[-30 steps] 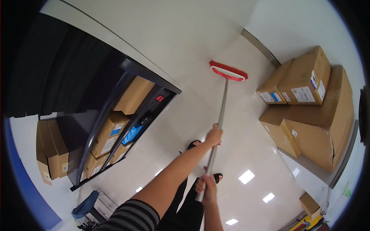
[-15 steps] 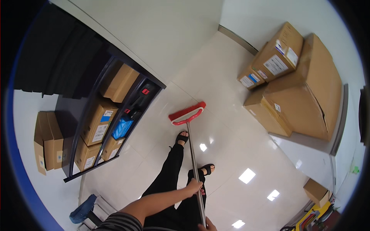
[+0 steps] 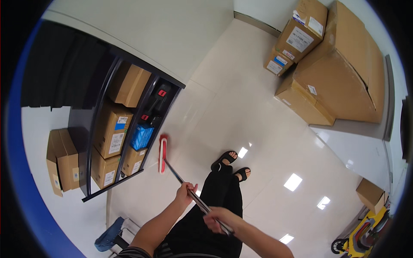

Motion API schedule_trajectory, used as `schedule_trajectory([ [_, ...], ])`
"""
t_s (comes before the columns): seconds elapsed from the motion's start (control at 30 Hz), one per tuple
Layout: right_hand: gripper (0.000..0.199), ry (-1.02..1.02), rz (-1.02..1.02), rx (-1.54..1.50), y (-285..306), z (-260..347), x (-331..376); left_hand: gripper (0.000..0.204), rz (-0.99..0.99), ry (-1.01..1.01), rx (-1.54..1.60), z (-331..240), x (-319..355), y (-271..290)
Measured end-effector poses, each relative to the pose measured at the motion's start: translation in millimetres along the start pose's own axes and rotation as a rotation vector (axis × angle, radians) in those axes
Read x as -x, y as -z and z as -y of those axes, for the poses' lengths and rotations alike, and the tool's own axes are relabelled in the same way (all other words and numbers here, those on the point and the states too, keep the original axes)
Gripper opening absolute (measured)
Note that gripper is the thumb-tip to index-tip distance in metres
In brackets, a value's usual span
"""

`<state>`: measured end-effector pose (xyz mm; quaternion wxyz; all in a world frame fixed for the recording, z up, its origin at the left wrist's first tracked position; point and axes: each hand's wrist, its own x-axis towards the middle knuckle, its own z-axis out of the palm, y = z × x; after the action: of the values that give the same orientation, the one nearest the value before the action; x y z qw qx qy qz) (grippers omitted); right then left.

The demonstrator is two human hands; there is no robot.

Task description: Sweeping the floor of an office showroom with a broom.

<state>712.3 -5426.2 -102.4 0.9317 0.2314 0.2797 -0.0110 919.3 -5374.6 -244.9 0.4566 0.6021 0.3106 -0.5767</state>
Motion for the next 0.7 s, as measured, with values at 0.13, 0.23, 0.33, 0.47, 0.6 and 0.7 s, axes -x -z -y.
schedule_trajectory([
  [0.13,0.019,-0.156,-0.080,0.072,23.8,50.6,-65.7,0.013,-0.087,0.011,-0.081,-14.5,-66.6,25.7],
  [0.23,0.019,-0.121,-0.077,0.167,23.1,91.4,-77.8,0.010,-0.055,-0.028,-0.036,-27.3,-112.0,10.4],
  [0.33,0.014,0.002,-0.008,-0.007,48.2,120.8,-50.2,0.003,-0.002,-0.002,-0.187,-14.3,-135.0,-47.9],
  [0.47,0.006,0.233,0.013,-0.192,63.5,109.1,-3.1,0.008,0.130,0.050,-0.484,8.1,-131.7,-107.5],
  [0.6,0.015,0.458,-0.003,-0.323,65.3,50.2,72.2,0.017,0.202,0.125,-0.697,85.6,-82.9,-151.5],
  [0.7,0.046,0.510,-0.142,-0.502,23.7,3.5,128.5,0.014,0.592,0.462,-0.617,133.8,-72.0,-139.8],
])
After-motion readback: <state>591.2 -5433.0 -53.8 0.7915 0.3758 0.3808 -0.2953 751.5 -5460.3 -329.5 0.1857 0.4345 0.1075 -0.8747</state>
